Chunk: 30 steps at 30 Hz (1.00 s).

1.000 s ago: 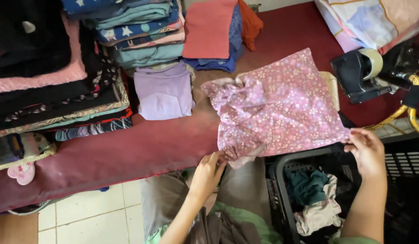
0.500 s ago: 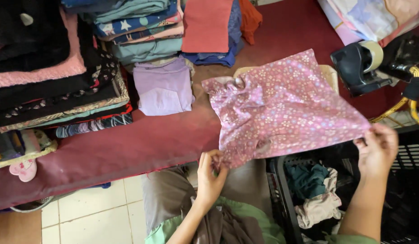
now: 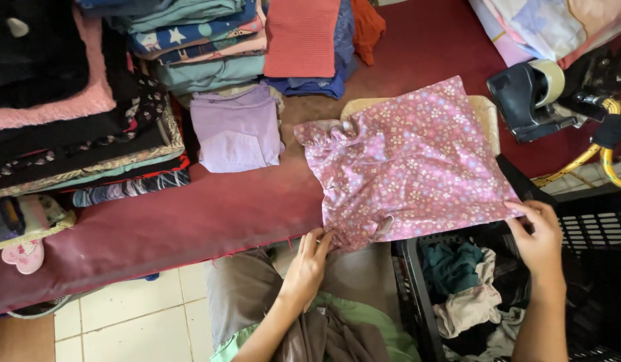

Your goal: The person folds various pieces of clothing, including a pink floral top, a green polka-dot shirt, a black garment, and a white floral item. They pick each item from a black laundry basket, fold it by hand on a red surface, and place it onto a growing stack.

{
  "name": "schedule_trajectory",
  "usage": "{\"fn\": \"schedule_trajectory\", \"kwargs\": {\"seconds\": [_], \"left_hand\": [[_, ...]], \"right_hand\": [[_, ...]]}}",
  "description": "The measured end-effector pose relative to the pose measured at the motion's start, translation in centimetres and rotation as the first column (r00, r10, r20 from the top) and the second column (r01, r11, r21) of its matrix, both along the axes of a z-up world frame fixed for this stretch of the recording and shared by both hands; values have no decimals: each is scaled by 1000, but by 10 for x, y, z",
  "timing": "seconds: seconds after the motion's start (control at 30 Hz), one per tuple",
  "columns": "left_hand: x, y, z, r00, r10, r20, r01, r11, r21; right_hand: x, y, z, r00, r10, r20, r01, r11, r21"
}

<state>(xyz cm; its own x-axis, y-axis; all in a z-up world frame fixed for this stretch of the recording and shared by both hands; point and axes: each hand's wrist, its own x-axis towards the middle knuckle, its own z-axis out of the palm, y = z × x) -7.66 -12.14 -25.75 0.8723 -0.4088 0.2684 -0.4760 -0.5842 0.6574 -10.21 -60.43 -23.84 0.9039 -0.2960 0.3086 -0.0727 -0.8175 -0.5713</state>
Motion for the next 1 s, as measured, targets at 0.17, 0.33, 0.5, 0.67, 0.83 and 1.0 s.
{"fn": "schedule_trajectory", "kwargs": {"seconds": [0.17,0.33,0.5,0.67,0.83,1.0], "left_hand": [[16,13,8,993,-119,17,117,987,107],[45,13,22,997,-83,-1,83,996,-22],[85,-5,1,996,-56,-69,20,900,-436],[90,-15,11,880,81,-468,-224,940,-258],[95,-12,36,901,87,-425,-262,890,-372],[110,7,131,921,-120,-371,-194,684,-703]], "right_hand": [[18,-31,5,972,220,79,-229,963,143],[73,-19,34,962,248,115,-271,813,515],[145,-40,-22,996,35,87,-77,832,549],[162,-51,-34,971,223,-82,-147,836,529],[133,-52,9,928,248,-279,-104,889,445],[117,-67,79,977,155,144,-212,707,675]]}}
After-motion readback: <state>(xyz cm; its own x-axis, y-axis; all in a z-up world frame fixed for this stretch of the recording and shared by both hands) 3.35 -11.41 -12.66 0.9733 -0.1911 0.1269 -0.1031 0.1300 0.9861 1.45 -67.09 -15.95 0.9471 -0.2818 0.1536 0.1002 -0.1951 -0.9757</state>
